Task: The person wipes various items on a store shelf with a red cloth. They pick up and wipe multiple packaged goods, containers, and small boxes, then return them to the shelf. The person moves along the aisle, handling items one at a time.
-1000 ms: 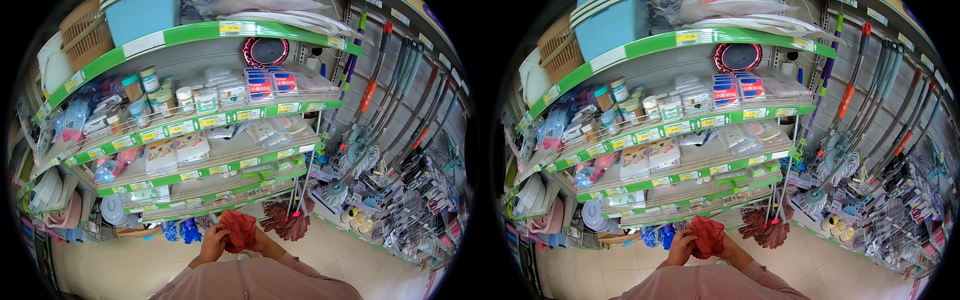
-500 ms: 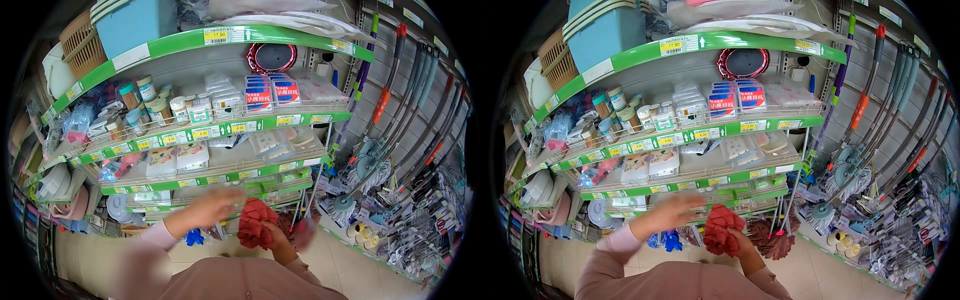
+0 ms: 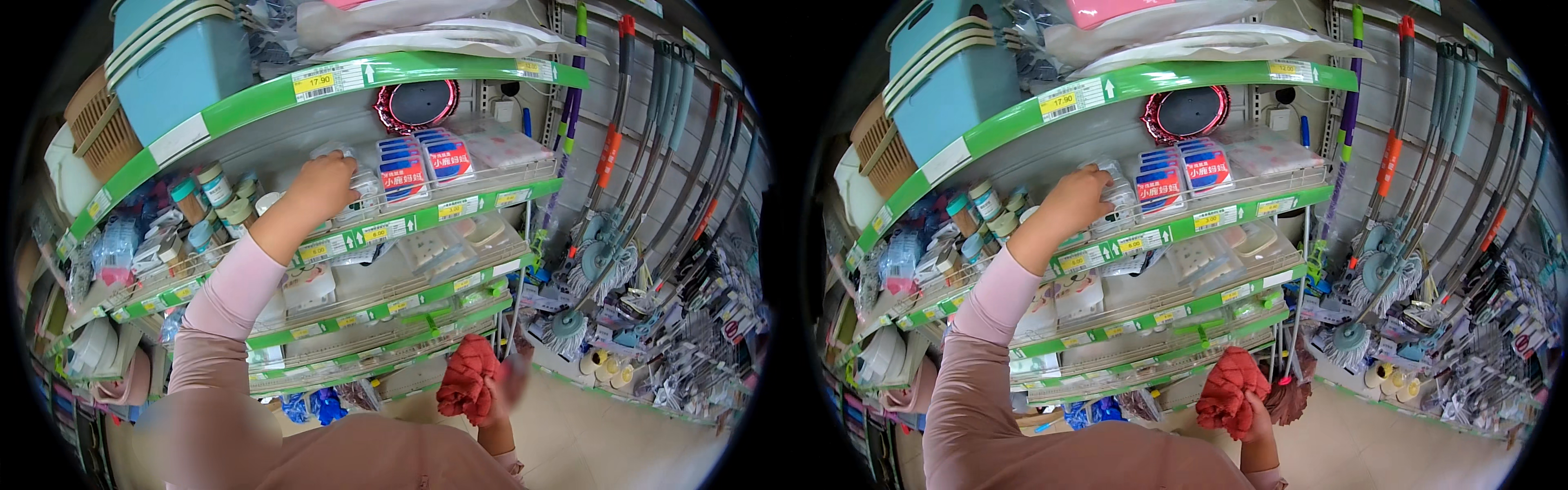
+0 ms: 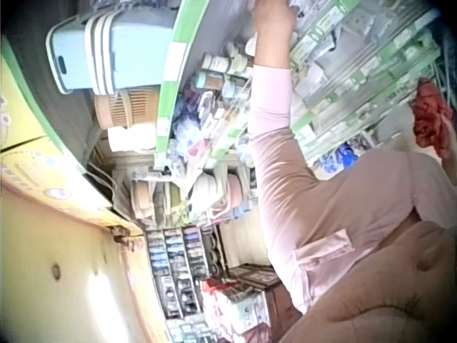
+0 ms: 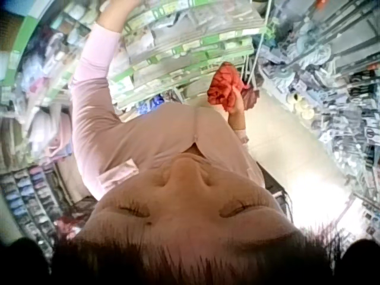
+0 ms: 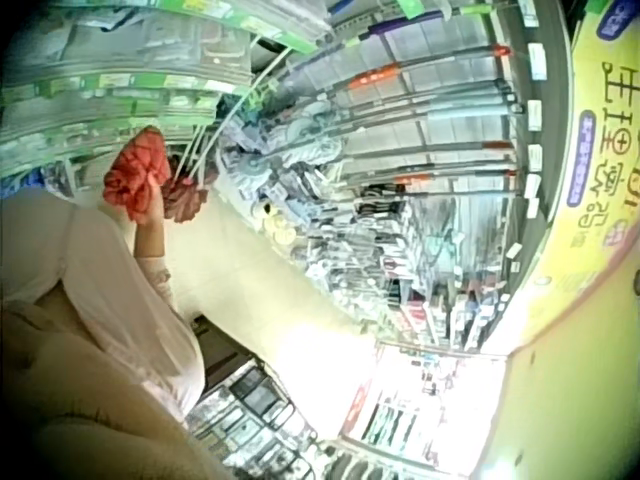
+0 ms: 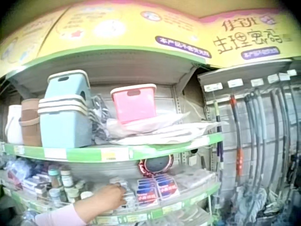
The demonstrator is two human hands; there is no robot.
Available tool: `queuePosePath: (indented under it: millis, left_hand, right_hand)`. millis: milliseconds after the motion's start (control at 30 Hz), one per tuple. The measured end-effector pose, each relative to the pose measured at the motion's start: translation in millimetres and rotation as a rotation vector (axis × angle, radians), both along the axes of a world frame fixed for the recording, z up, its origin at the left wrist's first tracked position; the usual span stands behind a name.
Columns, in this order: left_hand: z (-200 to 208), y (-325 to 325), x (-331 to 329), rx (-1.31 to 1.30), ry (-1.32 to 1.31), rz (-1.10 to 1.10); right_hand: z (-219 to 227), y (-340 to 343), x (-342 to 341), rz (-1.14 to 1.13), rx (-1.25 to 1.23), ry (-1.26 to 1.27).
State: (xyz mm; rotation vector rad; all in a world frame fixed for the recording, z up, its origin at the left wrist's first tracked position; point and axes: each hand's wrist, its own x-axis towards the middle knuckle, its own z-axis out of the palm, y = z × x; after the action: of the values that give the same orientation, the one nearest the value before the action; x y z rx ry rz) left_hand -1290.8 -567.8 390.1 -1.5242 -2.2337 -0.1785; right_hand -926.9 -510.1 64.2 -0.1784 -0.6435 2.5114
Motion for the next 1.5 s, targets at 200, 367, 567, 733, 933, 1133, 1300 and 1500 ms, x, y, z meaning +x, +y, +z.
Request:
queuePosePath:
  millis: [200, 367, 567, 733, 933, 1133, 1300, 1500]
  left_hand:
    - [7.5, 8.2, -11.7, -0.087, -0.054, -0.060]
    - [14.5, 13.2, -21.2, -0.222, -0.072, -0.092]
    - [20.2, -16.0, -5.3, 0.227, -0.021, -0.215]
    - [-10.0, -64.1, 42.2, 0.677, -0.417, -0.341]
    - [-74.6, -58.7, 55.3, 0.920, -1.817, -0.733]
    - [-111.9, -22.8, 80.2, 1.065, -1.832, -0.765]
    - [-103.4, -12.5, 107.3, 1.066, -1.701, -0.734]
    - [-142.5, 2.9, 137.7, 0.884, -1.084, -0.746]
  right_hand:
    - [20.5, 7.9, -13.9, -0.122, 0.092, 0.050]
    - [44.8, 20.3, -42.2, -0.123, 0.195, 0.084]
    - [99.5, 14.7, -94.9, -0.218, 0.190, 0.052]
    - [126.2, 35.2, -123.4, -0.349, 0.182, 0.101]
    - [192.3, 29.6, -144.1, -0.826, 0.481, 0.193]
    - [199.5, 9.6, -174.2, -0.969, 1.348, 0.203]
    - [156.3, 10.3, -168.0, -0.997, 1.770, 0.142]
    - [196.5, 50.9, -168.8, -0.991, 1.531, 0.193]
